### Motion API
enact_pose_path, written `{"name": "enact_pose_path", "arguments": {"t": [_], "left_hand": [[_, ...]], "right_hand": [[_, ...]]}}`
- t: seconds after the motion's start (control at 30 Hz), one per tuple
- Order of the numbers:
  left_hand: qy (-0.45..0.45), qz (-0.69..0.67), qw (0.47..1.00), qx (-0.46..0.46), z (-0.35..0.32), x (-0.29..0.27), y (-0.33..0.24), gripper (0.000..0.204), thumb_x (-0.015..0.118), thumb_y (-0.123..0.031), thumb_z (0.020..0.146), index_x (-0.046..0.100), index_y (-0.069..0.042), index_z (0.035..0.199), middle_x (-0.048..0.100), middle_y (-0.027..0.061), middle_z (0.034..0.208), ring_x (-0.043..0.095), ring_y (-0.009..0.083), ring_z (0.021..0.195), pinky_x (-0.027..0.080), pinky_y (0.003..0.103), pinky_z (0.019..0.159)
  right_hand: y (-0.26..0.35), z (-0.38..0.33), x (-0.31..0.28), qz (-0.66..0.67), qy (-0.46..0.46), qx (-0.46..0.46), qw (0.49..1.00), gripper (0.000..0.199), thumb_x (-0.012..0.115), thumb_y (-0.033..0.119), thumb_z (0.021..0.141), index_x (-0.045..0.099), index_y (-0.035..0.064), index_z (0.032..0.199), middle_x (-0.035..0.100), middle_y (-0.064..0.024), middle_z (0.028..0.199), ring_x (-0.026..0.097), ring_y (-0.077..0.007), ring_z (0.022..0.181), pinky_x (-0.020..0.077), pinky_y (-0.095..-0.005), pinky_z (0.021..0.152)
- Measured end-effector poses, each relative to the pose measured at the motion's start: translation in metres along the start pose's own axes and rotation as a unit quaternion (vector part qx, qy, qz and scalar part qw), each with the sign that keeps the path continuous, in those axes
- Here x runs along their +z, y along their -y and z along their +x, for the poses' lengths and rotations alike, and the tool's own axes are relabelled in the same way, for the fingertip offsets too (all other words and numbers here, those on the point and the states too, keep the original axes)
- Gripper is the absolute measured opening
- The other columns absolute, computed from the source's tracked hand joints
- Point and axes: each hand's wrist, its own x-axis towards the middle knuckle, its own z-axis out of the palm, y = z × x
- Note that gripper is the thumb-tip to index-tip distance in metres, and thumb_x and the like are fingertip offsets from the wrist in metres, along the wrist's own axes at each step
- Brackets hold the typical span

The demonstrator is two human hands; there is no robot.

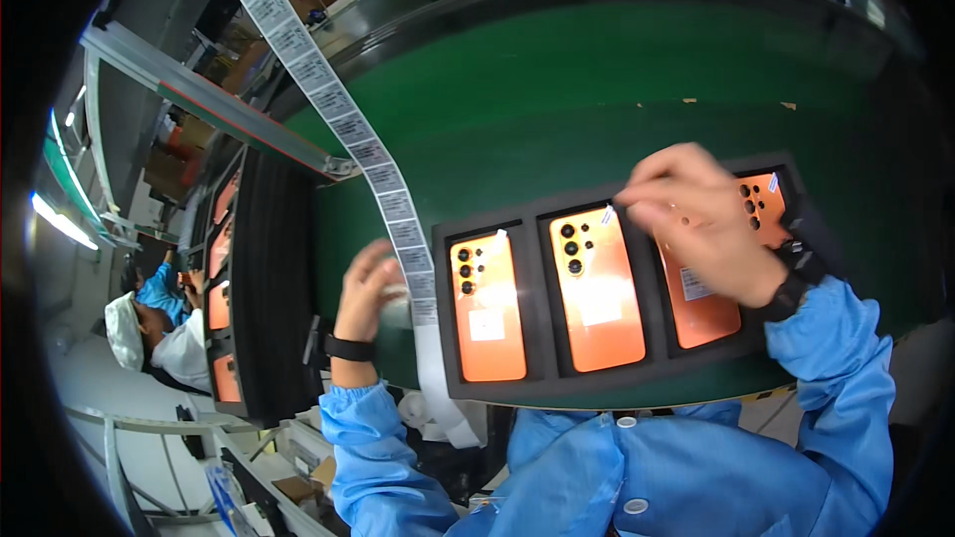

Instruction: Applying identification stickers and protective film to the back of smartphones in a factory assembly line.

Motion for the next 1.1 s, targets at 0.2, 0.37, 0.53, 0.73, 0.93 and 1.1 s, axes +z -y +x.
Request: {"name": "enact_pose_path", "arguments": {"t": [0.2,0.37,0.53,0.73,0.93,1.1], "left_hand": [[0.089,-0.032,0.995,-0.043,-0.031,0.012,0.010,0.014,0.060,-0.011,0.086,0.063,0.001,0.092,0.065,0.0048,0.084,0.061,0.0097,0.073,0.049,0.024,0.065],[0.009,-0.135,0.991,0.014,-0.073,0.023,-0.014,0.025,0.054,-0.019,0.092,0.061,0.004,0.091,0.064,0.0071,0.082,0.060,0.0099,0.069,0.048,0.022,0.060],[-0.023,-0.183,0.982,0.031,-0.096,0.035,-0.012,0.027,0.053,-0.021,0.092,0.063,0.003,0.086,0.064,0.0071,0.080,0.060,0.0095,0.067,0.047,0.022,0.056],[0.010,-0.235,0.972,-0.005,-0.112,0.039,-0.011,0.018,0.054,-0.013,0.090,0.064,0.001,0.088,0.065,0.0068,0.083,0.061,0.0096,0.067,0.049,0.021,0.056],[0.027,-0.251,0.968,-0.013,-0.105,0.046,-0.012,0.022,0.052,-0.014,0.091,0.062,0.005,0.091,0.064,0.0093,0.088,0.061,0.0122,0.071,0.050,0.024,0.060],[-0.008,-0.251,0.968,-0.024,-0.093,0.051,-0.014,0.024,0.051,-0.016,0.091,0.062,0.005,0.088,0.065,0.0098,0.084,0.061,0.0125,0.071,0.049,0.024,0.061]], "right_hand": [[0.031,0.002,0.111,0.081,0.069,-0.118,0.987,0.018,0.066,0.010,0.073,0.065,0.0046,0.091,0.053,-0.0061,0.092,0.051,-0.0232,0.088,0.0429,-0.0338,0.075],[0.062,-0.004,0.161,0.090,0.063,-0.112,0.988,0.035,0.074,0.016,0.063,0.064,0.0056,0.095,0.052,-0.0049,0.097,0.051,-0.0219,0.089,0.0421,-0.0343,0.073],[0.071,-0.008,0.183,0.085,0.013,-0.109,0.990,0.028,0.073,0.016,0.065,0.065,0.0075,0.091,0.055,-0.0028,0.093,0.051,-0.0208,0.088,0.0415,-0.0345,0.073],[0.067,-0.009,0.180,0.073,-0.036,-0.167,0.983,0.012,0.067,0.012,0.067,0.065,0.0054,0.076,0.057,-0.0010,0.075,0.054,-0.0197,0.079,0.0412,-0.0327,0.070],[0.063,-0.008,0.172,-0.014,-0.070,-0.290,0.954,0.013,0.065,0.009,0.059,0.063,0.0023,0.070,0.056,-0.0014,0.071,0.055,-0.0175,0.073,0.0422,-0.0329,0.065],[0.066,-0.010,0.172,0.037,-0.091,-0.264,0.959,0.015,0.068,0.010,0.057,0.064,0.0050,0.070,0.058,-0.0023,0.077,0.055,-0.0193,0.076,0.0431,-0.0359,0.070]]}}
